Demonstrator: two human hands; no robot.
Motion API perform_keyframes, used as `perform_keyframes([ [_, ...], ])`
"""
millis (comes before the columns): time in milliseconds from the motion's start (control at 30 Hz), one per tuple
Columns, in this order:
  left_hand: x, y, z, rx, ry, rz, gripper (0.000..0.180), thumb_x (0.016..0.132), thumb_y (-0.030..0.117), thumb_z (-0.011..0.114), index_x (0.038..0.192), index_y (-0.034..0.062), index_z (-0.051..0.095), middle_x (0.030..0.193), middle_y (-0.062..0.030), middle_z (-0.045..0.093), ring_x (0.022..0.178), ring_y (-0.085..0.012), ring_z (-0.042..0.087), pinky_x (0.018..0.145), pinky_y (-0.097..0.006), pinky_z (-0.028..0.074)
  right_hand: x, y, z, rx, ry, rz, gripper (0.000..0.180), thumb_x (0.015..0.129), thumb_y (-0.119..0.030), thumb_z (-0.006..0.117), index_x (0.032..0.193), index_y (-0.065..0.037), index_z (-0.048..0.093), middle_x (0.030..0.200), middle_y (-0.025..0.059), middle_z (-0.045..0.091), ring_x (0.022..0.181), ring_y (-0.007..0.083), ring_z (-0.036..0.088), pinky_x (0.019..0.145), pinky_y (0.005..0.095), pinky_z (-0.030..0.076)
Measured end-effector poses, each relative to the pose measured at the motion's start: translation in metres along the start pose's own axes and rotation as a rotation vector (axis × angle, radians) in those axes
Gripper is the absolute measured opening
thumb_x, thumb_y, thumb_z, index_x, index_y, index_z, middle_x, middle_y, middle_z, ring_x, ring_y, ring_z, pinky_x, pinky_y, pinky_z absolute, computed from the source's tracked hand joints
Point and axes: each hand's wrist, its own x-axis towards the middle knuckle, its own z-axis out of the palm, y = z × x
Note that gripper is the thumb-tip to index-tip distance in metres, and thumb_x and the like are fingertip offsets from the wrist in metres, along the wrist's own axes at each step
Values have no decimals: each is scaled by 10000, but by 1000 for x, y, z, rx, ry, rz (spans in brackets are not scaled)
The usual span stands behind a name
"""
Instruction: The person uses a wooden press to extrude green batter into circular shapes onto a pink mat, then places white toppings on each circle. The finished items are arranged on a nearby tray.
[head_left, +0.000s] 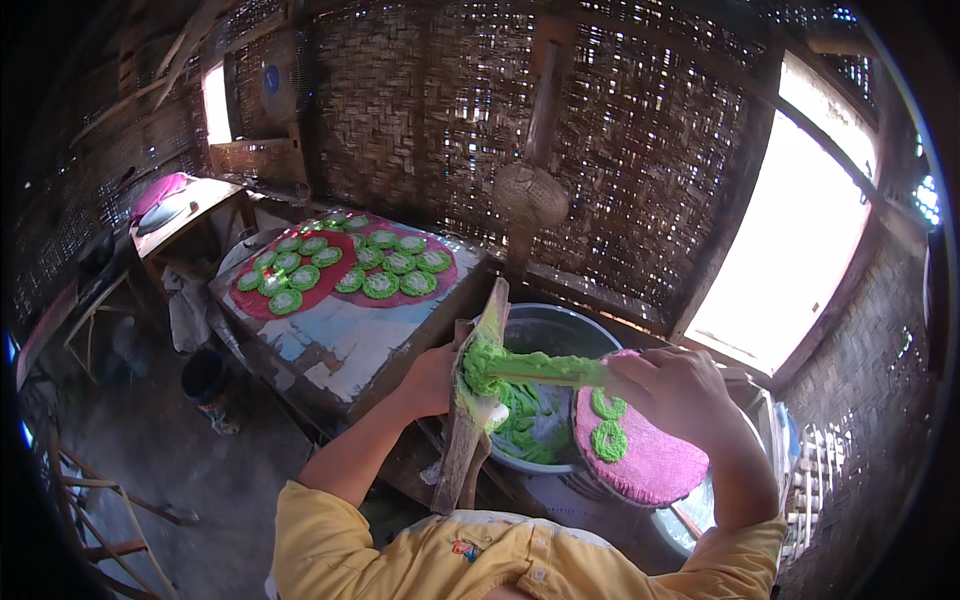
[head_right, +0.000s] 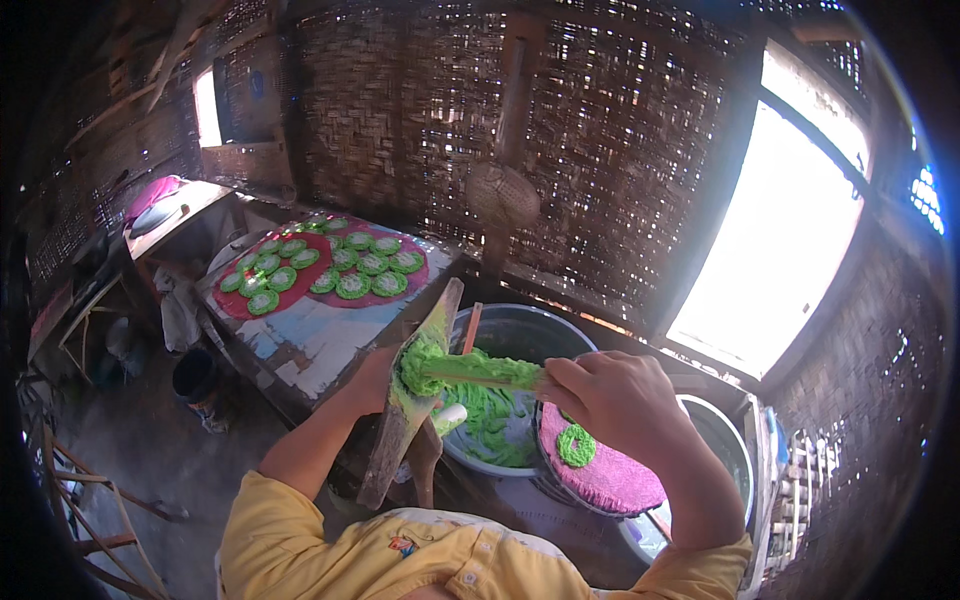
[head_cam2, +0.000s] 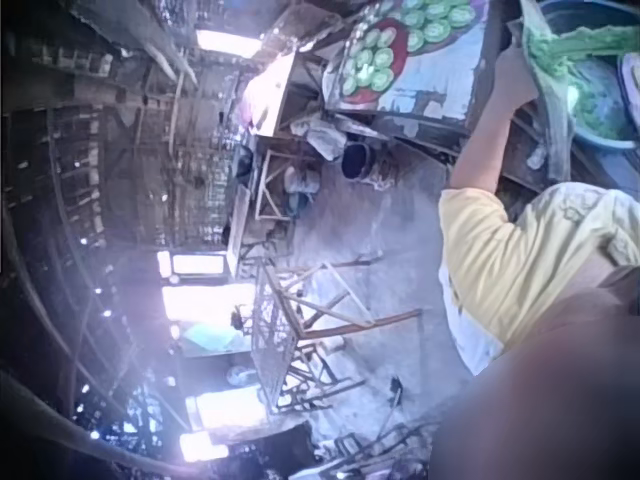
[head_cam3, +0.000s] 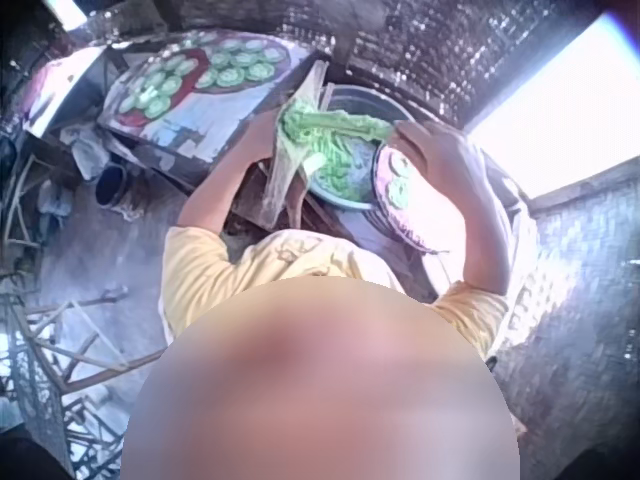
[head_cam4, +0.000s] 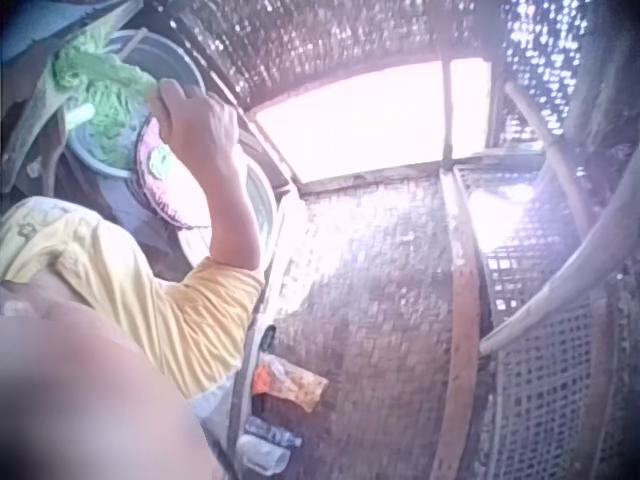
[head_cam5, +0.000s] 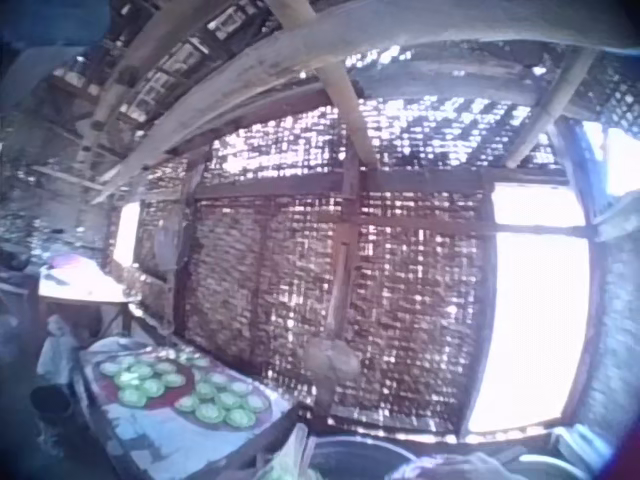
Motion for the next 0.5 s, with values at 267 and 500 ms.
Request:
perform_keyframes([
  [267,0,33,12,251,6,-15,403,656,384,698,975,140,664,955,-151,585,849,-339,604,747,-418,490,29,-19,0,34,-495,104,257,913,-335,471,907,-92,555,612,86,583,569,310,601,502,417,453],
  [500,2,37,9,152,76,-17,365,659,359,693,926,112,662,916,-148,602,828,-337,608,727,-411,497,34,-46,51,-121,12,-216,192,856,-269,551,836,-78,553,732,81,588,620,229,575,529,379,437],
])
